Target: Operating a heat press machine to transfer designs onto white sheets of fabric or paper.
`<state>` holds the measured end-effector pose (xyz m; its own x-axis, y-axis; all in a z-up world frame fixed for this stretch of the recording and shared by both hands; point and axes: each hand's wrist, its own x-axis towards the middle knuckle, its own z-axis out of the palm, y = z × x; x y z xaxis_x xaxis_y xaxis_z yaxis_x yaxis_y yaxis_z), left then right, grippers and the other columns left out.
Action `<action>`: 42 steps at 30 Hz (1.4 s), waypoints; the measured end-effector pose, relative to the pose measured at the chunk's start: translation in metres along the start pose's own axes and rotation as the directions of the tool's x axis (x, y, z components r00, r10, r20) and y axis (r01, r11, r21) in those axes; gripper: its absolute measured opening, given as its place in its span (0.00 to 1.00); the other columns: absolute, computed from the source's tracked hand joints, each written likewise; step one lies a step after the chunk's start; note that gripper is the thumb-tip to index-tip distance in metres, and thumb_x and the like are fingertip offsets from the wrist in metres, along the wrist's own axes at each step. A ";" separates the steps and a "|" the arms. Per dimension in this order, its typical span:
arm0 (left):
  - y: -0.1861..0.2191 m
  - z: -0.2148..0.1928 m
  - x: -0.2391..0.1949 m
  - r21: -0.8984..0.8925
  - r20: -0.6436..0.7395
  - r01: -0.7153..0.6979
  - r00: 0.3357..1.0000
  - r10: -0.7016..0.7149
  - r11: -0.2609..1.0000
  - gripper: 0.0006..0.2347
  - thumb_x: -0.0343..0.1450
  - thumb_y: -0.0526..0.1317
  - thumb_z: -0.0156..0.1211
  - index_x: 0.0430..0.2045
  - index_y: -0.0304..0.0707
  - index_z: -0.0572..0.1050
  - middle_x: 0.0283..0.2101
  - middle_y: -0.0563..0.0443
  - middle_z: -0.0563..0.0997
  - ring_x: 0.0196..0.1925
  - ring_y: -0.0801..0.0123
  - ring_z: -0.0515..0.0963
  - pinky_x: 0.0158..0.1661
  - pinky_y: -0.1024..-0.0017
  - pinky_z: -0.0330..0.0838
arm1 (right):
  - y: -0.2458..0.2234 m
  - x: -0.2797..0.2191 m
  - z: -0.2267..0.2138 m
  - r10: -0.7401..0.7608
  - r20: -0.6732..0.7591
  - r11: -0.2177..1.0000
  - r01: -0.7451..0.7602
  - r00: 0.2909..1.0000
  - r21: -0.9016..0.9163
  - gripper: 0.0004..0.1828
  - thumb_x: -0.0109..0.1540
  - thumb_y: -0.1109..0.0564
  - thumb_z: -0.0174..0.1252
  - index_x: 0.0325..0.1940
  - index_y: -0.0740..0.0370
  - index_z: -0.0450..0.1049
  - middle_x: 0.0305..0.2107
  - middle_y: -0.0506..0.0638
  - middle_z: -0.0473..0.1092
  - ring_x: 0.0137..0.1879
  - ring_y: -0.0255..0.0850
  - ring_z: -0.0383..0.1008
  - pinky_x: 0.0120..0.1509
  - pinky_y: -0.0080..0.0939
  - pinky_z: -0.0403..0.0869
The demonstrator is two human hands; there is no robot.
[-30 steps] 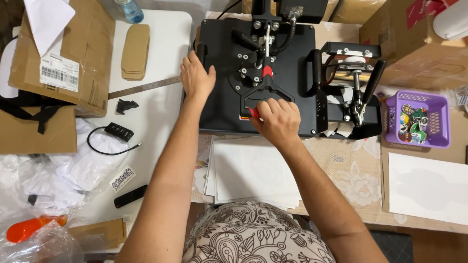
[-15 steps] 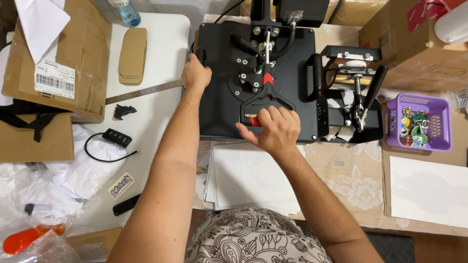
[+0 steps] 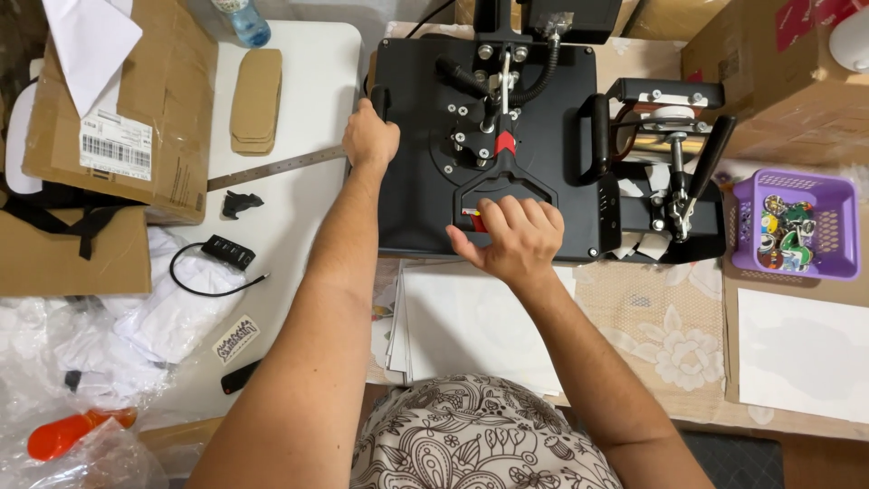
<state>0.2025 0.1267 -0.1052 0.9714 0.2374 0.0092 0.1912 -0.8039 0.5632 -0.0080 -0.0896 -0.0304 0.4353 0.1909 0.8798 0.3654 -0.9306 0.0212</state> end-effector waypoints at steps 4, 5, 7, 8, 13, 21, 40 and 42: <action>-0.001 0.001 0.001 0.019 -0.009 -0.003 1.000 0.003 1.000 0.14 0.67 0.35 0.55 0.45 0.29 0.70 0.39 0.30 0.81 0.44 0.40 0.84 0.45 0.46 0.79 | 0.006 -0.003 0.003 -0.062 -0.041 0.998 0.061 0.997 -0.023 0.26 0.66 0.28 0.46 0.32 0.48 0.72 0.21 0.41 0.61 0.28 0.37 0.65 0.44 0.38 0.65; 0.000 0.000 0.000 0.018 -0.006 -0.003 1.000 0.003 1.000 0.14 0.67 0.35 0.55 0.45 0.30 0.69 0.39 0.29 0.81 0.44 0.40 0.84 0.45 0.46 0.79 | 0.007 -0.002 0.002 -0.087 -0.043 0.996 0.086 0.995 -0.027 0.26 0.67 0.28 0.44 0.33 0.48 0.72 0.22 0.41 0.62 0.29 0.37 0.66 0.44 0.37 0.65; -0.001 0.000 -0.001 0.019 -0.004 -0.002 1.000 0.002 1.000 0.14 0.67 0.35 0.55 0.45 0.30 0.69 0.39 0.30 0.81 0.44 0.40 0.84 0.45 0.46 0.79 | 0.008 -0.003 0.000 -0.119 -0.062 0.993 0.119 0.991 -0.008 0.24 0.69 0.32 0.45 0.39 0.48 0.76 0.24 0.42 0.64 0.30 0.37 0.67 0.43 0.37 0.65; 0.000 -0.001 -0.001 0.017 -0.004 0.002 1.000 -0.002 1.000 0.14 0.67 0.36 0.55 0.45 0.30 0.70 0.39 0.30 0.81 0.44 0.40 0.84 0.45 0.46 0.78 | 0.009 -0.003 0.000 -0.155 -0.082 0.988 0.157 0.984 0.012 0.22 0.70 0.35 0.46 0.44 0.48 0.79 0.27 0.43 0.67 0.32 0.38 0.68 0.42 0.37 0.64; -0.001 -0.006 -0.001 0.008 0.025 -0.001 1.000 0.001 1.000 0.13 0.67 0.36 0.54 0.44 0.31 0.70 0.38 0.30 0.81 0.44 0.41 0.84 0.45 0.47 0.79 | 0.008 -0.006 0.001 -0.179 -0.076 0.984 0.179 0.981 -0.008 0.20 0.70 0.37 0.47 0.48 0.46 0.80 0.29 0.43 0.69 0.33 0.38 0.69 0.41 0.38 0.65; -0.001 0.000 -0.002 0.015 -0.017 0.003 1.000 -0.002 1.000 0.13 0.67 0.36 0.56 0.43 0.32 0.70 0.38 0.31 0.82 0.44 0.42 0.84 0.45 0.47 0.79 | 0.006 -0.010 0.004 -0.143 -0.098 0.989 0.145 0.985 0.006 0.24 0.71 0.35 0.42 0.45 0.49 0.78 0.30 0.44 0.68 0.34 0.39 0.67 0.42 0.39 0.65; 0.001 -0.006 -0.005 0.003 -0.012 -0.007 1.000 0.008 1.000 0.13 0.67 0.37 0.56 0.42 0.31 0.71 0.38 0.31 0.81 0.44 0.41 0.84 0.45 0.47 0.79 | 0.007 -0.013 0.003 -0.131 -0.058 0.991 0.132 0.990 0.016 0.21 0.68 0.36 0.47 0.47 0.47 0.79 0.31 0.42 0.70 0.36 0.38 0.68 0.45 0.39 0.65; 0.001 -0.005 -0.004 0.002 -0.011 -0.007 1.000 0.007 1.000 0.12 0.67 0.38 0.56 0.42 0.31 0.71 0.38 0.31 0.82 0.43 0.41 0.84 0.45 0.47 0.79 | 0.007 -0.012 0.002 -0.131 -0.056 0.991 0.132 0.990 0.017 0.21 0.68 0.36 0.47 0.47 0.47 0.79 0.31 0.42 0.70 0.36 0.38 0.68 0.45 0.39 0.65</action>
<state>0.1979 0.1272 -0.1005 0.9712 0.2374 0.0220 0.1844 -0.8065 0.5617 -0.0086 -0.0974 -0.0418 0.3365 0.2933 0.8948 0.4338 -0.8917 0.1291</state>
